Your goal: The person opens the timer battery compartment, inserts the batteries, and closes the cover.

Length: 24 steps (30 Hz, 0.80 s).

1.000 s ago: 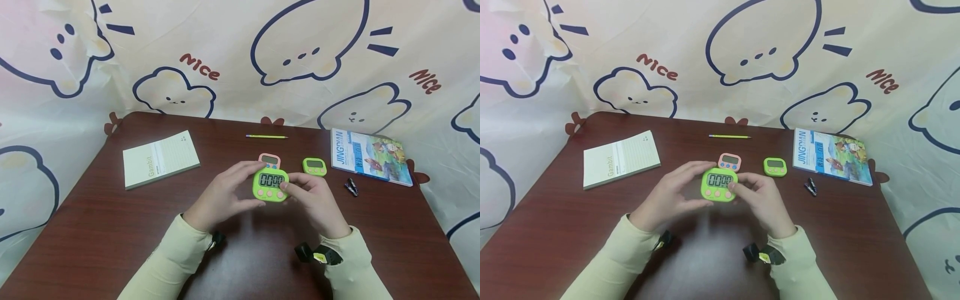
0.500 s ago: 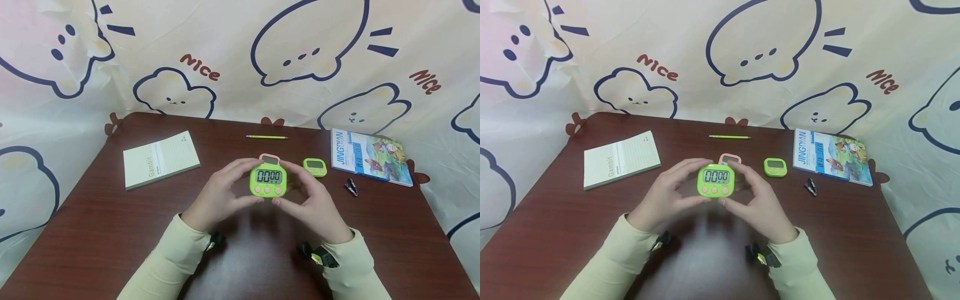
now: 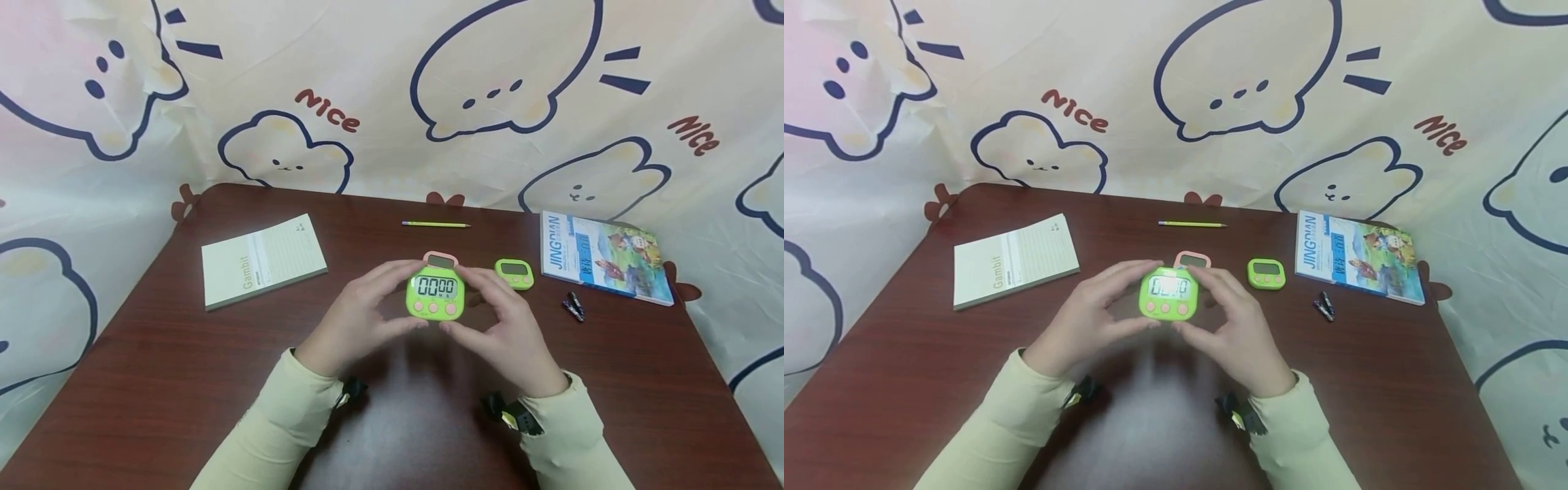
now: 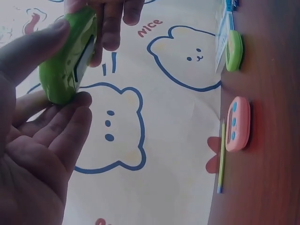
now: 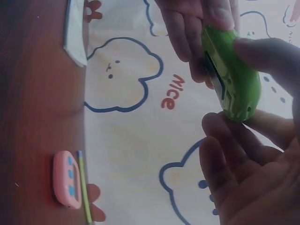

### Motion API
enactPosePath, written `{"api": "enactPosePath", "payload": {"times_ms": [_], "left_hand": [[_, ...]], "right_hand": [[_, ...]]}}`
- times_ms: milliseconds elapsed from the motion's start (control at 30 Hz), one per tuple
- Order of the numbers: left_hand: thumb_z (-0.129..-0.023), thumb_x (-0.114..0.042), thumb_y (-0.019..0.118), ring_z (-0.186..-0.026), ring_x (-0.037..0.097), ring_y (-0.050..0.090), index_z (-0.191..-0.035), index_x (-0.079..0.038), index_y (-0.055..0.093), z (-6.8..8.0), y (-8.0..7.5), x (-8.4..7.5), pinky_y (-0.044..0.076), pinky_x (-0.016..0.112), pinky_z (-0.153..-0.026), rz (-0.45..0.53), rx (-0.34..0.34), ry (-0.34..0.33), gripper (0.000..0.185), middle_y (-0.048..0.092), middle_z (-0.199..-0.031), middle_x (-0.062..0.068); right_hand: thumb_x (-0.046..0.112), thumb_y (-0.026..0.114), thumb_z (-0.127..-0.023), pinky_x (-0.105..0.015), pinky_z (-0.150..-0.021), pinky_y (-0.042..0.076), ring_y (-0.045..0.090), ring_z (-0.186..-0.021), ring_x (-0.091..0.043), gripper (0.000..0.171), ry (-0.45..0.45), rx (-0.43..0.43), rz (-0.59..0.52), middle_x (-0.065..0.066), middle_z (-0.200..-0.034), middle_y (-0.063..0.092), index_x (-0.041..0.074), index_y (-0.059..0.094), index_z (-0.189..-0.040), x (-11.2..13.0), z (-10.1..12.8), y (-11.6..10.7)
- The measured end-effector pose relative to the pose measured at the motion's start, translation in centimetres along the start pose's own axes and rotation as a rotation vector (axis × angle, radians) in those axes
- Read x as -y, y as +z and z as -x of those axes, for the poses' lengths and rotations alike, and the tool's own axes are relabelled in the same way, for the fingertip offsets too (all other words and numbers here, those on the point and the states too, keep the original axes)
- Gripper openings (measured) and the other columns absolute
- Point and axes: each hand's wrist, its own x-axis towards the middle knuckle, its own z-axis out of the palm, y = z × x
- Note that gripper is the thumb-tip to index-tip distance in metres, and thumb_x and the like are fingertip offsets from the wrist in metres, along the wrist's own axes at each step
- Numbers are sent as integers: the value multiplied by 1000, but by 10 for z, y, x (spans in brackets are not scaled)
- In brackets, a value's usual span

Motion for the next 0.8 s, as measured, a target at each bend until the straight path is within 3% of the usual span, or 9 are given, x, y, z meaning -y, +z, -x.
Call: {"api": "enactPosePath", "payload": {"times_ms": [233,500,633,800], "left_hand": [[-77,-13,88,-117,13,64,-143,-7,54,0,2,5,53,23,-95,3,-76,-97,74,61,-137,4],[-80,-13,86,-117,14,65,-141,-6,56,3,-2,23,53,21,-93,-18,-156,-174,68,62,-136,6],[-81,-16,85,-116,16,66,-142,-8,56,6,-3,39,55,24,-92,20,-165,-273,67,63,-135,7],[-84,-17,83,-118,18,65,-144,-9,55,5,-2,65,54,26,-93,173,-153,-441,67,63,-136,8]], "right_hand": [[12,86,-80,-26,-87,57,63,-104,-13,71,55,-69,-45,2,-133,62,15,55,-144,-10,-7,14],[12,85,-81,-31,-90,57,69,-108,-16,66,171,-147,-248,-5,-131,66,11,58,-141,-17,-17,42],[11,84,-82,-32,-90,57,69,-110,-17,62,197,-152,-231,-6,-131,66,8,59,-140,-24,-26,57],[12,81,-86,-42,-97,55,65,-117,-21,60,264,-133,-183,-8,-134,63,4,57,-140,-36,-38,73]]}}
